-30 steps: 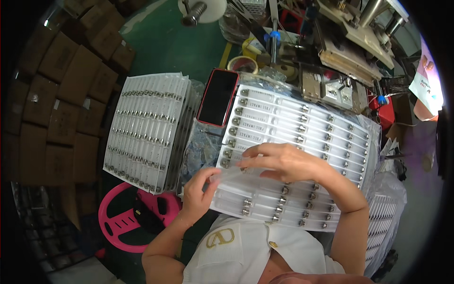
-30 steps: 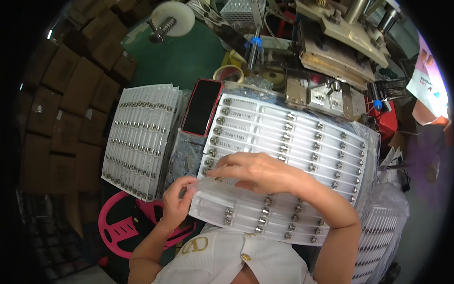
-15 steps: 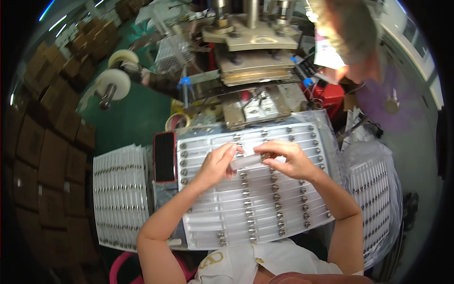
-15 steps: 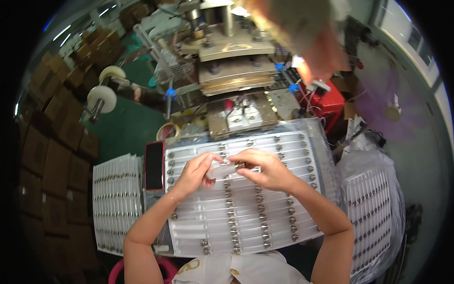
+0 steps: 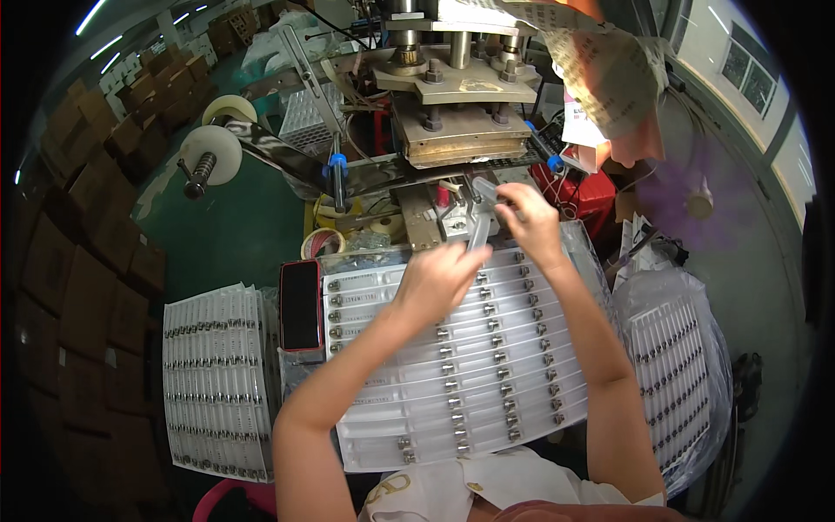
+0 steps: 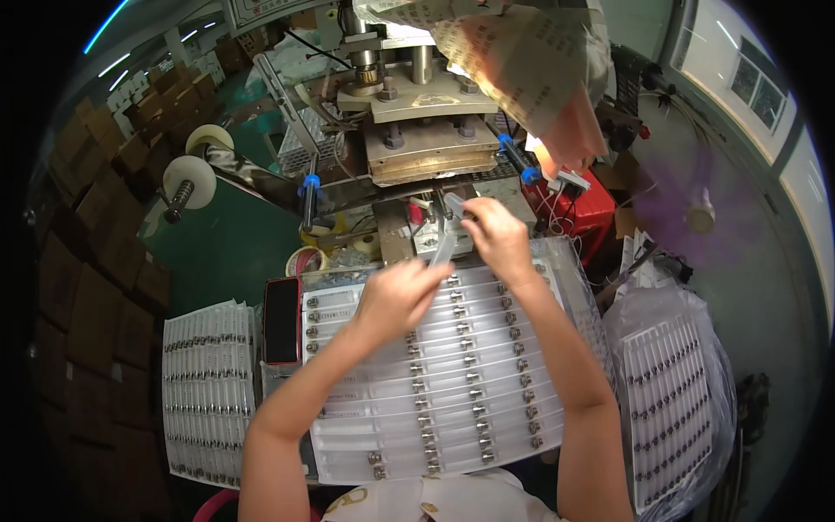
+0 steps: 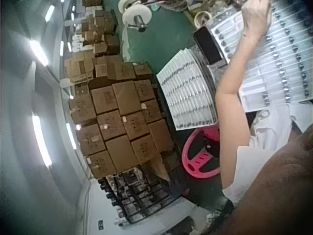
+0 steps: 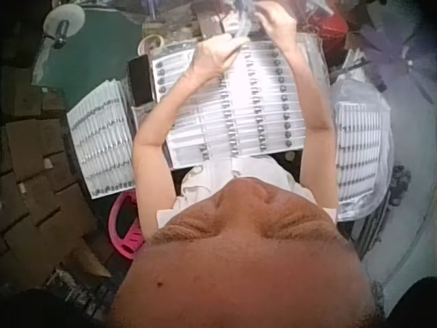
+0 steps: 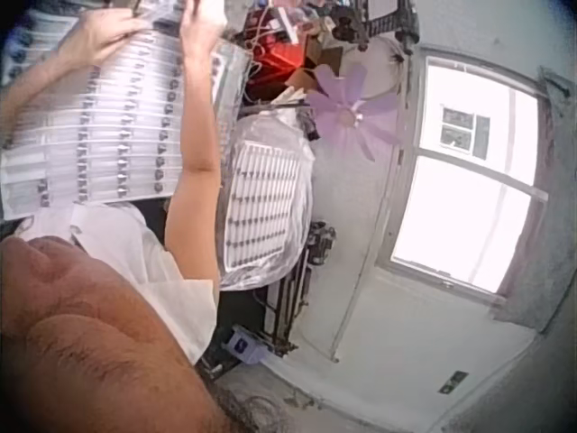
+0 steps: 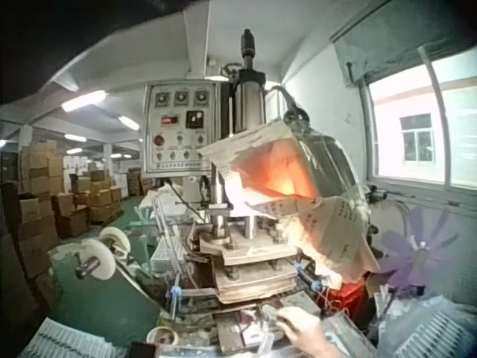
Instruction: The person repeatedly picks up small transparent syringes from a white tray, places them into a press machine, and then returns them to the tray. The process is continuous and repetitive throughout the clip.
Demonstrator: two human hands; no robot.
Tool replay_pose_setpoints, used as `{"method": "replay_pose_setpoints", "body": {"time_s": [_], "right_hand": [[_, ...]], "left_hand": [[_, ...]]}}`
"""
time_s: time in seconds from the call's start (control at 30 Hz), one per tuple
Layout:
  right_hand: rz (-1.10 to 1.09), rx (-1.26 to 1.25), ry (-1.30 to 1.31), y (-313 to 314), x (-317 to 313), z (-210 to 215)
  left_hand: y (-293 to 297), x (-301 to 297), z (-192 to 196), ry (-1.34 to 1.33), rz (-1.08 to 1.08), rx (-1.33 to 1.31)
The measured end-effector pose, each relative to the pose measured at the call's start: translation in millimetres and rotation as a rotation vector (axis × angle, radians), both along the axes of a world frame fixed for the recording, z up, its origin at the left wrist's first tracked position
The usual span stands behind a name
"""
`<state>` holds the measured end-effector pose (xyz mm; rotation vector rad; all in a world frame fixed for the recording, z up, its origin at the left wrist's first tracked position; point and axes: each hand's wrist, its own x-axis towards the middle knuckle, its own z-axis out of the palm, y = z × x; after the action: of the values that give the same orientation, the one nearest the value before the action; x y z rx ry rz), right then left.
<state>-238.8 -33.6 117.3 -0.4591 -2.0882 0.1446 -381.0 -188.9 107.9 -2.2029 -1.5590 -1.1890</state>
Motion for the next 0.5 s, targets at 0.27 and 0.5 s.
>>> {"method": "replay_pose_setpoints", "body": {"time_s": [0.27, 0.5], "right_hand": [[-0.001, -0.015, -0.203, 2.8, -43.8, -16.7], [0.03, -0.45, -0.271, 23.7, -39.8, -20.1]], "left_hand": [[-229.9, 8.4, -31.3, -0.546, 0.443, -0.44], [-267.7, 10.5, -56.4, -0.331, 0.563, -0.428]]}}
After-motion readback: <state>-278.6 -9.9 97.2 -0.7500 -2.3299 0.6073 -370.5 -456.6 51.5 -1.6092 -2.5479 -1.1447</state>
